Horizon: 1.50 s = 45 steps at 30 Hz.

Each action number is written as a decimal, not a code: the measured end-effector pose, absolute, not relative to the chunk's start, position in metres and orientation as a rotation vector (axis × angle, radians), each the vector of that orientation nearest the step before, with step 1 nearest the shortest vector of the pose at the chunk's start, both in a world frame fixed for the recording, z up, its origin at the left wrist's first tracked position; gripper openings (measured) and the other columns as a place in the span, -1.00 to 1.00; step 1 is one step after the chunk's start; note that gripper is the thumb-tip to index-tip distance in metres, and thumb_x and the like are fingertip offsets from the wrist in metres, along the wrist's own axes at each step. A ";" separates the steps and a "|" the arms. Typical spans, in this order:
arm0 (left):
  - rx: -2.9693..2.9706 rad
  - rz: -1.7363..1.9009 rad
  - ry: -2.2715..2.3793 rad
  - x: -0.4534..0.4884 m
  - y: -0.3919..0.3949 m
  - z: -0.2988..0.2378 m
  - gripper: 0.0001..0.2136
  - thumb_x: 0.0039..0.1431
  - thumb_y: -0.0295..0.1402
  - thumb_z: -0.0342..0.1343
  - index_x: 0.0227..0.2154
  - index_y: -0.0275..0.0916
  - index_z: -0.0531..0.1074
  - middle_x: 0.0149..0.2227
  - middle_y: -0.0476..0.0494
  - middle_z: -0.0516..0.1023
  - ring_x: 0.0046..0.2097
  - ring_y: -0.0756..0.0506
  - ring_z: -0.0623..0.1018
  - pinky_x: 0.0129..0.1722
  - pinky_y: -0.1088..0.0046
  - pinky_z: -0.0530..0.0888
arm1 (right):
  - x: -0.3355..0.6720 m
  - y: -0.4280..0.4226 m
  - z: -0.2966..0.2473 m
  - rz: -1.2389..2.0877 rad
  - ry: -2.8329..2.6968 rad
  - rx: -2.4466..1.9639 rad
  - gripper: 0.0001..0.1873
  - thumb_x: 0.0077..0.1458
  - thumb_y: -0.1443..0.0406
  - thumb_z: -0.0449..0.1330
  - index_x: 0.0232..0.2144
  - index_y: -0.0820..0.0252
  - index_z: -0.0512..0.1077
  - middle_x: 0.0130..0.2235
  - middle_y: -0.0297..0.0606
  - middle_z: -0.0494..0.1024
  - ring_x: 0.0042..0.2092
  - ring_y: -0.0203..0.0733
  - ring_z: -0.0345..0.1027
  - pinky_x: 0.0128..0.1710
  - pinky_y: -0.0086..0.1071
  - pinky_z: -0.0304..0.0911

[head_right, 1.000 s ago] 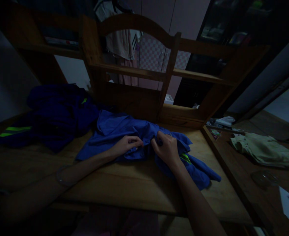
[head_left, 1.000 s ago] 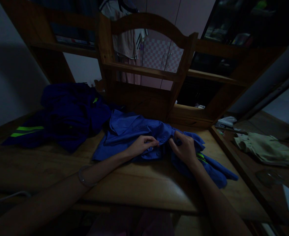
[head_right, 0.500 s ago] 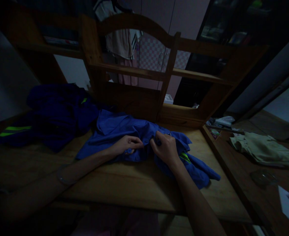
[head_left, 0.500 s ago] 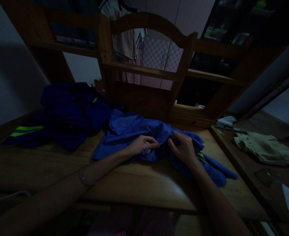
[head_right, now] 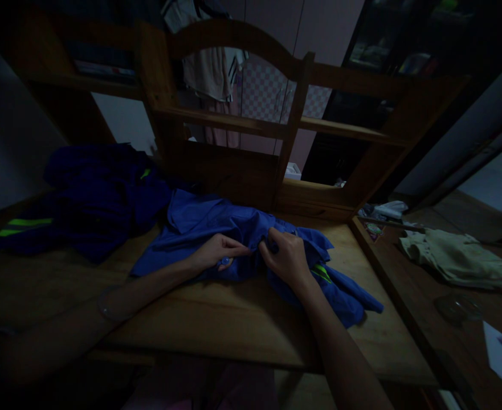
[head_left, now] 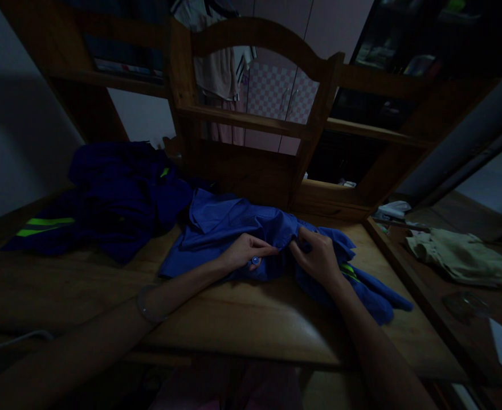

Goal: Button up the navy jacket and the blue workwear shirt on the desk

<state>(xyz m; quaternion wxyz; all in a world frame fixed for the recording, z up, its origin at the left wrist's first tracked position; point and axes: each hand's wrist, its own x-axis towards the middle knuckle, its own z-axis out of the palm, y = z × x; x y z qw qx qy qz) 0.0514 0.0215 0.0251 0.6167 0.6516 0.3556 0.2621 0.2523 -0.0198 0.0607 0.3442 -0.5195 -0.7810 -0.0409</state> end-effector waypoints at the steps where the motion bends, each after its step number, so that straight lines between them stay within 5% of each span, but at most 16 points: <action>1: 1.489 0.627 0.821 0.052 0.021 0.025 -0.53 -0.02 -0.04 0.16 -0.22 -0.38 0.53 -0.74 0.06 0.28 -0.71 0.13 0.19 -0.70 0.61 0.05 | 0.252 -0.020 0.061 -0.105 -2.034 -1.353 -0.79 0.07 0.27 0.08 -0.56 0.15 0.19 -0.58 -0.38 0.30 -0.50 -0.29 0.24 -0.46 -0.46 0.07; 16: 1.521 0.600 0.772 0.052 0.025 0.025 -0.57 0.06 -0.02 0.07 -0.27 -0.35 0.48 -0.72 0.12 0.18 -0.69 0.12 0.13 -0.70 0.64 0.07 | 0.252 -0.020 0.061 -0.121 -2.063 -1.357 -0.78 0.08 0.27 0.08 -0.57 0.15 0.18 -0.59 -0.40 0.27 -0.51 -0.30 0.23 -0.47 -0.46 0.04; 27: 2.422 0.534 0.761 0.051 0.022 0.023 -0.67 0.23 -0.16 -0.10 -0.32 -0.22 0.52 -0.41 -0.10 0.55 -0.41 -0.01 0.46 -0.40 0.55 0.24 | 0.271 0.004 0.048 -0.516 -2.292 -1.395 -0.85 0.08 0.28 0.07 -0.51 0.16 0.31 -0.57 -0.31 0.42 -0.50 -0.22 0.28 -0.44 -0.40 0.01; 40: 2.912 0.322 1.515 -0.005 0.024 0.046 -0.71 0.27 -0.32 -0.15 -0.22 -0.35 0.45 -0.42 -0.38 0.55 -0.35 -0.19 0.56 -0.34 0.39 0.34 | 0.284 -0.018 0.046 -0.782 -2.256 -1.328 -0.84 0.09 0.32 0.03 -0.47 0.20 0.37 -0.47 -0.22 0.43 -0.36 -0.15 0.30 -0.08 -0.21 0.10; 45: 2.953 0.218 1.877 -0.097 0.026 0.091 -0.66 0.29 -0.25 -0.23 -0.19 -0.31 0.41 -0.43 -0.31 0.53 -0.33 -0.22 0.55 -0.34 0.37 0.33 | 0.331 -0.054 0.066 -0.853 -2.492 -1.267 -0.82 0.11 0.28 0.03 -0.42 0.16 0.42 -0.42 -0.16 0.43 -0.31 -0.07 0.30 -0.02 -0.11 0.08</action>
